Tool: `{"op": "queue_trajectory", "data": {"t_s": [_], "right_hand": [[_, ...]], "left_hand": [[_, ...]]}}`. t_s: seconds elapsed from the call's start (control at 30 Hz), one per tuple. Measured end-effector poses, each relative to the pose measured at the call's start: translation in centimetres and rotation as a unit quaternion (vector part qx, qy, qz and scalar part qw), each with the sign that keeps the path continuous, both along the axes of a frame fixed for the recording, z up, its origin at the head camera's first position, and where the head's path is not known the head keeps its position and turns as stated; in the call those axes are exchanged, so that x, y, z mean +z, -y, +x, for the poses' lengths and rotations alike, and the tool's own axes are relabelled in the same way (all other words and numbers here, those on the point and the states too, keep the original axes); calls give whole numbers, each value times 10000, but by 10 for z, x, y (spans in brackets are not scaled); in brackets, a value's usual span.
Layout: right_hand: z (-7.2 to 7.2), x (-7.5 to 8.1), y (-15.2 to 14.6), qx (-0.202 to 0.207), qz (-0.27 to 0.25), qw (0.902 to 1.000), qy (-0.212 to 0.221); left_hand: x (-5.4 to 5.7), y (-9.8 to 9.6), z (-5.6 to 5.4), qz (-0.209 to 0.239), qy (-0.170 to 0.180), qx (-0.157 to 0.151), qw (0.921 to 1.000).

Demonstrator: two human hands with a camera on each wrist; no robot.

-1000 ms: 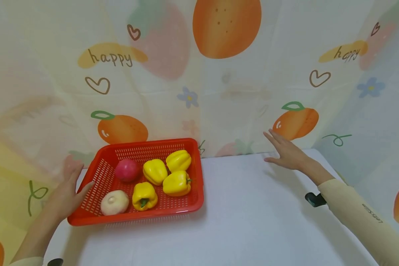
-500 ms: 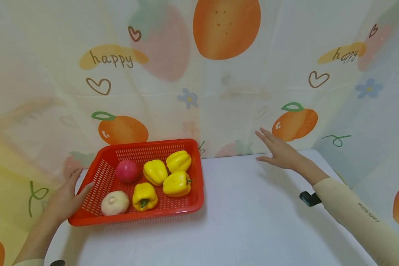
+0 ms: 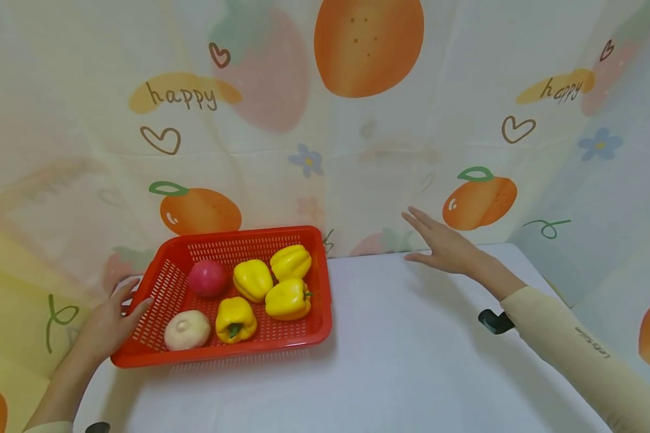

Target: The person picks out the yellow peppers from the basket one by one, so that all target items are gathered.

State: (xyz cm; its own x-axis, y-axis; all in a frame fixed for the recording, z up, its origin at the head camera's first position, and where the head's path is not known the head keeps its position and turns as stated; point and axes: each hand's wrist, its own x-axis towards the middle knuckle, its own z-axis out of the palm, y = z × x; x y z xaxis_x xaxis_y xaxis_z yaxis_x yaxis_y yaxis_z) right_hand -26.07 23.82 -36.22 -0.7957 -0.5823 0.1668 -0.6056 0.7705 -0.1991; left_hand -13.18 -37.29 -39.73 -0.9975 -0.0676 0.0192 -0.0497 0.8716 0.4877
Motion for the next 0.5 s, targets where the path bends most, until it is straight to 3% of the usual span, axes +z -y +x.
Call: {"op": "queue_trajectory", "data": {"t_s": [0.27,0.5], "right_hand": [[10,5,14,205,-104,9997,-20],[20,8,28,265,-181,9995,47]], "left_hand": [[-5,-1,2,369,-488,114,9981],[-8,-3,2,485,-925,39,9945]]}}
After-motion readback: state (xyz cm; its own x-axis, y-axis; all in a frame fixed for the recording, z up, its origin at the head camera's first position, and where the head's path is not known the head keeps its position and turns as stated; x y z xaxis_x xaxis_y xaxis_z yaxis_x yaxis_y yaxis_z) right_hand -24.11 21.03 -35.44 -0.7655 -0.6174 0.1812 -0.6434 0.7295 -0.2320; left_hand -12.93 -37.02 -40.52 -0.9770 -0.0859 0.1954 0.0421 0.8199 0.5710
